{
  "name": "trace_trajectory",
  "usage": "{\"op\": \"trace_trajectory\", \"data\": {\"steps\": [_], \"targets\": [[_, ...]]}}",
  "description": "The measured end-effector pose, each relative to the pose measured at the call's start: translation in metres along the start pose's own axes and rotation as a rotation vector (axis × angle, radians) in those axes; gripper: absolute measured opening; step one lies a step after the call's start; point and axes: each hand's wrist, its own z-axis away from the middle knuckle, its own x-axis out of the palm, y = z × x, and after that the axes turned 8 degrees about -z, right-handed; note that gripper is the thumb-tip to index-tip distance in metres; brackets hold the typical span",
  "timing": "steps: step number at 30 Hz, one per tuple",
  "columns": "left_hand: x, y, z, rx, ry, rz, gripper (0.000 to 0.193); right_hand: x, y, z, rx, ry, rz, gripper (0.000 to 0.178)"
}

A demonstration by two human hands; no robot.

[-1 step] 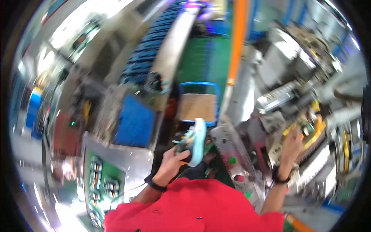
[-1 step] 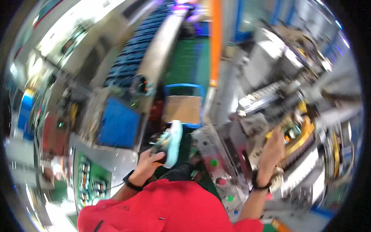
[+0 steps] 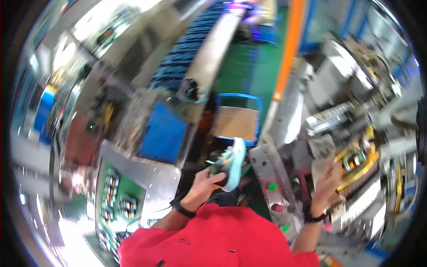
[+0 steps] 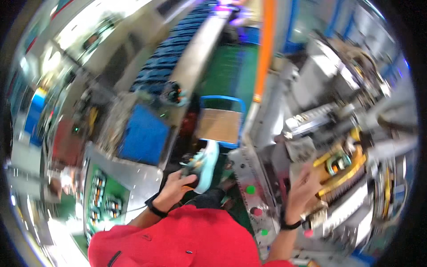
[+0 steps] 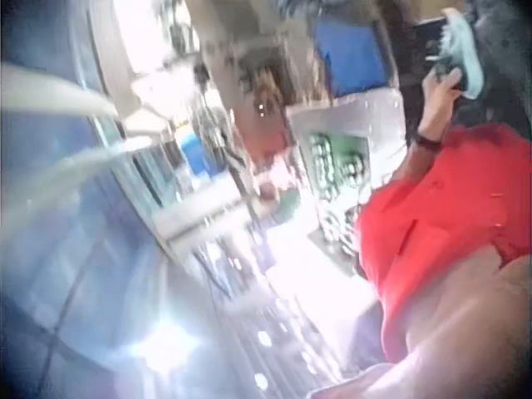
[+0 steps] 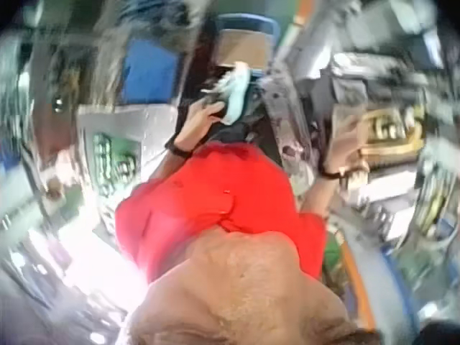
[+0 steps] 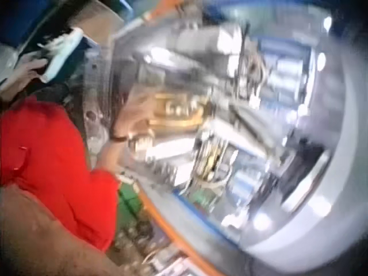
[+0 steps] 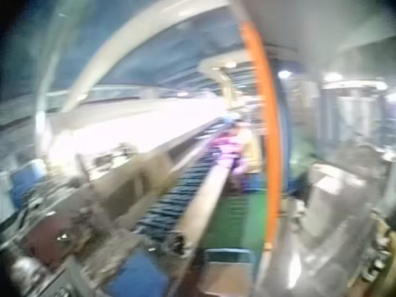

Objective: Operate a heel-lasting machine to shape shoes in a factory.

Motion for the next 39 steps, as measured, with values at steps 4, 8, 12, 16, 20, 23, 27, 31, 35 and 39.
{"op": "trace_trajectory", "data": {"steps": [4, 8, 12, 16, 20, 23, 27, 31, 35, 39], "targets": [[-0.022, -0.025, 0.026, -0.034, 0.025, 0.027, 0.034, 0.095, 0.025, 0.103, -0.237, -0.3, 0.072, 0.016], [-0.065, -0.058, 0.05, -0.007, 0.164, -0.039, 0.029, 0.149, 0.123, 0.144, -0.21, -0.514, 0.128, 0.024], [-0.104, -0.062, 0.088, -0.056, 0.428, 0.049, 0.028, 0.154, 0.125, 0.144, -0.244, -0.498, 0.174, 0.021], [-0.182, -0.099, 0.106, -0.035, 0.618, 0.253, 0.027, 0.166, 0.115, 0.122, -0.249, -0.412, 0.207, 0.026], [-0.283, -0.137, 0.122, -0.084, 0.893, 0.522, 0.027, 0.206, -0.029, 0.061, -0.485, -0.422, -0.106, 0.022], [-0.381, -0.178, 0.116, -0.074, 1.05, 0.57, 0.028, 0.257, -0.193, 0.03, -0.592, -0.44, -0.29, 0.017], [-0.493, -0.191, 0.117, -0.055, 1.335, 0.541, 0.03, 0.301, -0.414, 0.037, -0.986, -0.573, -0.423, 0.018], [-0.596, -0.227, 0.129, -0.009, 1.421, 0.373, 0.052, 0.358, -0.613, 0.092, -1.411, -0.599, -0.457, 0.024], [-0.64, -0.273, 0.106, -0.189, 1.764, -0.261, 0.058, 0.451, -0.77, 0.169, -1.658, -0.701, -0.415, 0.027], [-0.64, -0.239, 0.079, -0.373, 1.849, -0.188, 0.074, 0.611, -0.901, 0.197, -1.543, -0.963, -0.265, 0.051]]}}
